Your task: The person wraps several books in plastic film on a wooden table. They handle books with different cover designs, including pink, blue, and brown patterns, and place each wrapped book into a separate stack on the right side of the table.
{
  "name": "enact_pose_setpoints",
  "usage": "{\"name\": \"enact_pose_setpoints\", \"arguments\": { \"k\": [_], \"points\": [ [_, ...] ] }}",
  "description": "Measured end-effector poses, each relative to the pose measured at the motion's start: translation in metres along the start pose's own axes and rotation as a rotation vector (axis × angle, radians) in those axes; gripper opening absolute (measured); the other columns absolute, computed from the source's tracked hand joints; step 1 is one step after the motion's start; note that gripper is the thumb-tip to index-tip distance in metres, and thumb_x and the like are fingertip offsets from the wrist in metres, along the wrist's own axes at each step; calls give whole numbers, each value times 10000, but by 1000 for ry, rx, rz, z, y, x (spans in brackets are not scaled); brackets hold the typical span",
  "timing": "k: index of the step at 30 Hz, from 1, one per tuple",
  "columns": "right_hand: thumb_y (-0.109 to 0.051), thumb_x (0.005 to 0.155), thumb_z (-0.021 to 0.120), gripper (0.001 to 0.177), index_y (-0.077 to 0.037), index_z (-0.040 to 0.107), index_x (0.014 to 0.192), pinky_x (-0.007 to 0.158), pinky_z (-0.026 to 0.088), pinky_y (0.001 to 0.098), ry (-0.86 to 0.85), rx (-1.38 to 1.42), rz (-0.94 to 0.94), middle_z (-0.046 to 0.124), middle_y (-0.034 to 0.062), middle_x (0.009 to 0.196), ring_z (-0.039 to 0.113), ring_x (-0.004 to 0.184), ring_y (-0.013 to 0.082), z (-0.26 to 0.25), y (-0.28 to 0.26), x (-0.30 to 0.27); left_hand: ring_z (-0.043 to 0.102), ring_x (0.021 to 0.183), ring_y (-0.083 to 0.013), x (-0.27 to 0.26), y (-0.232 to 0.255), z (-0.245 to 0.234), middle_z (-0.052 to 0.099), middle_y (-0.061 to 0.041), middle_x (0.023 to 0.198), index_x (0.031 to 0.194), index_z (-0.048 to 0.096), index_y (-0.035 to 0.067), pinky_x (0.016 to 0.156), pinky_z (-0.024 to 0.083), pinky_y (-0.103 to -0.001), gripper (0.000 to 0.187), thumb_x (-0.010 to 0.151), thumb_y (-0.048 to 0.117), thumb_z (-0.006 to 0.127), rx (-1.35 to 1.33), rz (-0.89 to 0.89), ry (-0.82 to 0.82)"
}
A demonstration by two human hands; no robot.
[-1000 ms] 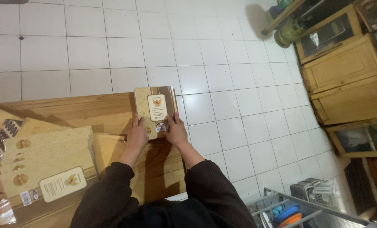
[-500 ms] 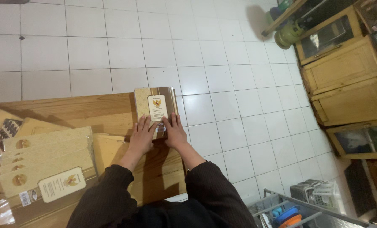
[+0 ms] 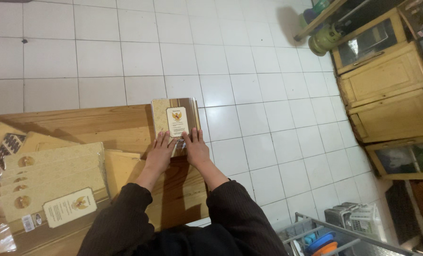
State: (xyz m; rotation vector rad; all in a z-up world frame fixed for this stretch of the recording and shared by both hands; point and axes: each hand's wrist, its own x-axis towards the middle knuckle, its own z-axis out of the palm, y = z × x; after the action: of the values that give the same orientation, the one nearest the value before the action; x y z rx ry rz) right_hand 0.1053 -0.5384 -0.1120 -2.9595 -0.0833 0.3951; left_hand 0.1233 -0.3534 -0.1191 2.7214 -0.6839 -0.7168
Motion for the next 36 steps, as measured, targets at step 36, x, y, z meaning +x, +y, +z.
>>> {"name": "enact_pose_setpoints", "arguments": {
  "k": [36],
  "points": [
    [-184, 792, 758, 986, -263, 221, 1616, 1238, 160, 604, -145, 12, 109, 80, 208, 1707, 51, 1571, 434, -24, -22, -9, 138, 1567, -268, -34, -10, -33, 162, -87, 1700, 1522, 419, 216, 1232, 220, -550, 809, 786, 177, 751, -164, -20, 240]
  ]
}}
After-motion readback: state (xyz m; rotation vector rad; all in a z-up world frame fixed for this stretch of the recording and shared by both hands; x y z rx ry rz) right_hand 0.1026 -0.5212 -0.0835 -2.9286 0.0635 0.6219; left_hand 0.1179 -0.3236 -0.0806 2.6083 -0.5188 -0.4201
